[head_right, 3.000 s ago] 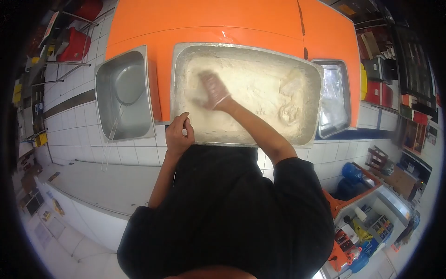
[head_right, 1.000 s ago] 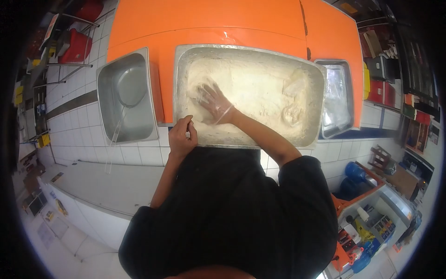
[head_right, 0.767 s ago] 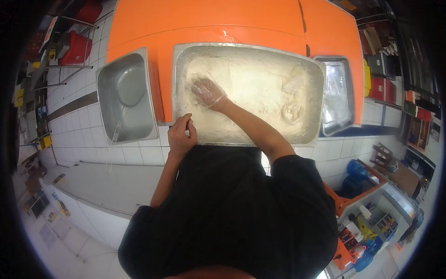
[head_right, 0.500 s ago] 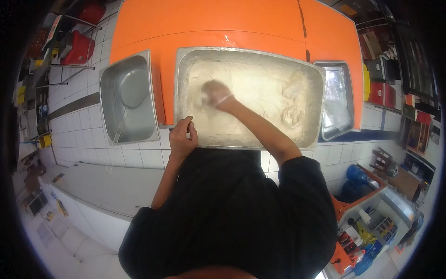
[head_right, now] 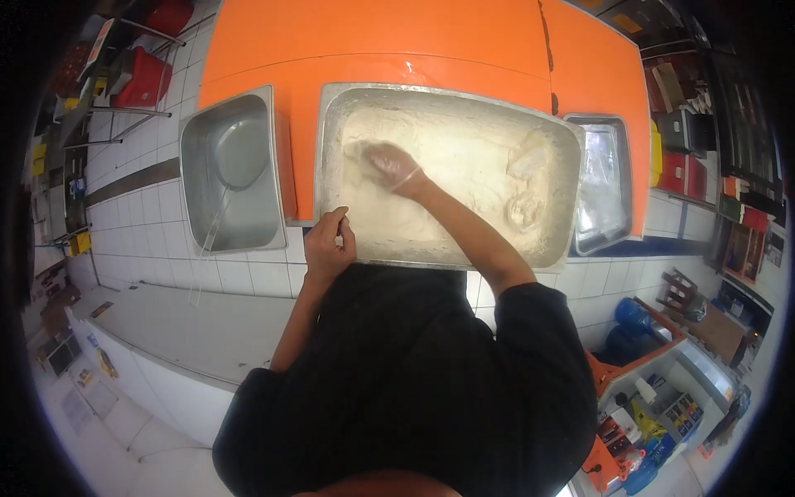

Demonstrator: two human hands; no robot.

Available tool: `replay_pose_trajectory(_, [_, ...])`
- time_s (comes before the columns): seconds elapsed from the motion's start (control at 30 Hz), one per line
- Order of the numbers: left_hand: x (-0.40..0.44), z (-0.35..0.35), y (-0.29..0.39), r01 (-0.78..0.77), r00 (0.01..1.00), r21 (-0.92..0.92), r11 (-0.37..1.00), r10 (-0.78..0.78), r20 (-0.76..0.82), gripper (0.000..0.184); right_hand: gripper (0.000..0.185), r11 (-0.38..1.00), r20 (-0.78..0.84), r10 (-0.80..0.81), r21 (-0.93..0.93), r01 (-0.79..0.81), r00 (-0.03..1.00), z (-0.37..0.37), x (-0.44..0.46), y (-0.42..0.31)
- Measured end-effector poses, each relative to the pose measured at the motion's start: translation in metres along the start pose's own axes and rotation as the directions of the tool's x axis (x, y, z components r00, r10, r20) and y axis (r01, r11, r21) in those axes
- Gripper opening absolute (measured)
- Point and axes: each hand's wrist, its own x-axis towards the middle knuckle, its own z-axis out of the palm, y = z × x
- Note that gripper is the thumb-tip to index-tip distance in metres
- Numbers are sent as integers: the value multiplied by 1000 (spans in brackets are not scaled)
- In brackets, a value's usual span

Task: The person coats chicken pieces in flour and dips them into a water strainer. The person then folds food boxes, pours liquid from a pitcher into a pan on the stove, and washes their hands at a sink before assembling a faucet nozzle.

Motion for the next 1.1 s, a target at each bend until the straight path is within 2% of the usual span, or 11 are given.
replay_pose_trajectory(0.13, [0,0,-1,-10,1000,-5,1000,10,-10,24,40,930,-173,366,28,-367,914,-36,37,-24])
replay_pose_trajectory(0.27, [-2,1,-3,-34,999,23,999,34,-19,24,31,963,-252,201,-128,-238,947,-62,16,-15])
replay_pose_trajectory(0.3, [-2,1,-4,-35,999,31,999,36,-18,24,46,936,-95,284,-191,-297,954,-68,4,-9])
replay_pose_trajectory(0.4, [0,0,0,-2,999,-11,1000,1,-38,23,55,870,-183,186,-427,-248,965,-56,-13,-24])
replay_pose_trajectory(0.53, [-1,0,-1,1,1000,-5,1000,-1,-5,23,83,975,-128,182,-105,-195,975,-34,14,-46])
replay_pose_trajectory(0.7, [0,-3,0,-2,999,-7,1000,2,43,25,84,979,146,82,-195,-52,986,-43,37,-76])
replay_pose_trajectory(0.8, [10,-2,12,17,1000,-118,993,-16,10,26,80,958,-33,258,-121,-260,966,-57,14,-83])
replay_pose_trajectory(0.83, [16,-2,23,20,1000,-144,989,-17,22,27,71,874,-228,478,218,-434,848,-61,15,-99])
replay_pose_trajectory(0.93, [40,11,50,-5,997,-190,982,19,72,25,59,88,227,832,846,-526,506,-98,8,-129])
replay_pose_trajectory(1.03, [52,34,62,-69,981,-174,982,99,167,17,51,-306,353,841,935,-177,411,-123,4,-151])
replay_pose_trajectory(1.1, [51,51,63,-89,953,-143,986,126,276,13,58,-300,304,826,950,-87,475,-120,-10,-147])
